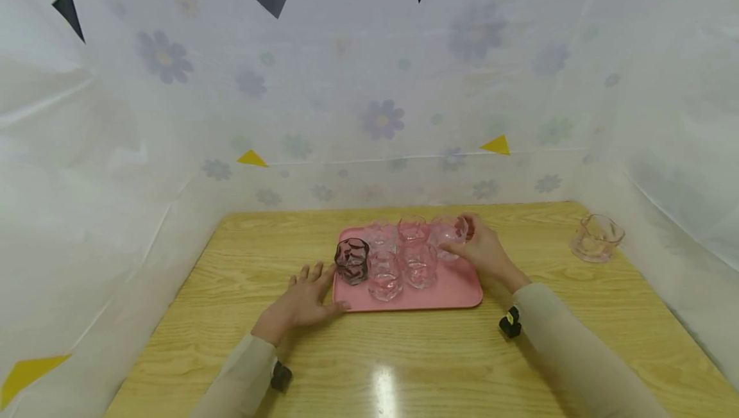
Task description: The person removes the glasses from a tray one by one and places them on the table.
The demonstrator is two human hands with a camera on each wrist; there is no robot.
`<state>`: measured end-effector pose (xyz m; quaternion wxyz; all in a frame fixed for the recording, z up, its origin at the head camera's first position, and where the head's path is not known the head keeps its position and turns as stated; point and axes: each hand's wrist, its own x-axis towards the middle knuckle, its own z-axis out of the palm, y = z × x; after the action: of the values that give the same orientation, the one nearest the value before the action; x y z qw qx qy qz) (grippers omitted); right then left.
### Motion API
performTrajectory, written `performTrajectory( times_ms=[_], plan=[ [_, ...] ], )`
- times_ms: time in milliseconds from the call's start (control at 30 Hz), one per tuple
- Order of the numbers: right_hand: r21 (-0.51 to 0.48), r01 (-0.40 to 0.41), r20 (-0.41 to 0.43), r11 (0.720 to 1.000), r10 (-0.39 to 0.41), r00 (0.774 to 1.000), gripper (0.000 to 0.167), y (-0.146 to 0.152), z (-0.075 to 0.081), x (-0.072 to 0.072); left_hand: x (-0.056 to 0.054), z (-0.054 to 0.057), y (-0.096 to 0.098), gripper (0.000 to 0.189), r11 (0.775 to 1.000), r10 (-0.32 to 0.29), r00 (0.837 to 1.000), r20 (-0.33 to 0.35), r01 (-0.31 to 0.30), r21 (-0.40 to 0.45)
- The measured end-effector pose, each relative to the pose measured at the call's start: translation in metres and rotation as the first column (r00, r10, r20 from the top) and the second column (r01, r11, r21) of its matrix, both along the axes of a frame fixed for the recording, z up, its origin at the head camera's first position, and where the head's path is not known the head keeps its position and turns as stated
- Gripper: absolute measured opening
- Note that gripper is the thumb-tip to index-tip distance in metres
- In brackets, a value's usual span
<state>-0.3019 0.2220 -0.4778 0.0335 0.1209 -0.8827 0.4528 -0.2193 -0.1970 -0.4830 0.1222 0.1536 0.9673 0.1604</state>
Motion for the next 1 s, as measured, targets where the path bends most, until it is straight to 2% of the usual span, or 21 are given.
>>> performTrajectory(
  times_ms=[300,667,1000],
  plan=[
    [-0.009,0.065,-0.022,0.998,-0.065,0.998,0.081,0.023,0.011,0.007,0.001,-0.003,-0.001,0.099,1.0,-0.003,1.0,0.007,0.003,0.002],
    [0.018,0.175,-0.077,0.984,-0.173,0.982,0.08,0.065,0.011,0.016,0.003,0.005,0.001,0.096,1.0,-0.005,1.0,-0.001,0.005,0.003],
    [0.057,0.252,-0.066,0.966,-0.248,0.967,0.091,0.096,0.012,0.028,0.002,0.003,0.0,0.098,1.0,-0.008,1.0,-0.001,0.008,0.014]
  ],
)
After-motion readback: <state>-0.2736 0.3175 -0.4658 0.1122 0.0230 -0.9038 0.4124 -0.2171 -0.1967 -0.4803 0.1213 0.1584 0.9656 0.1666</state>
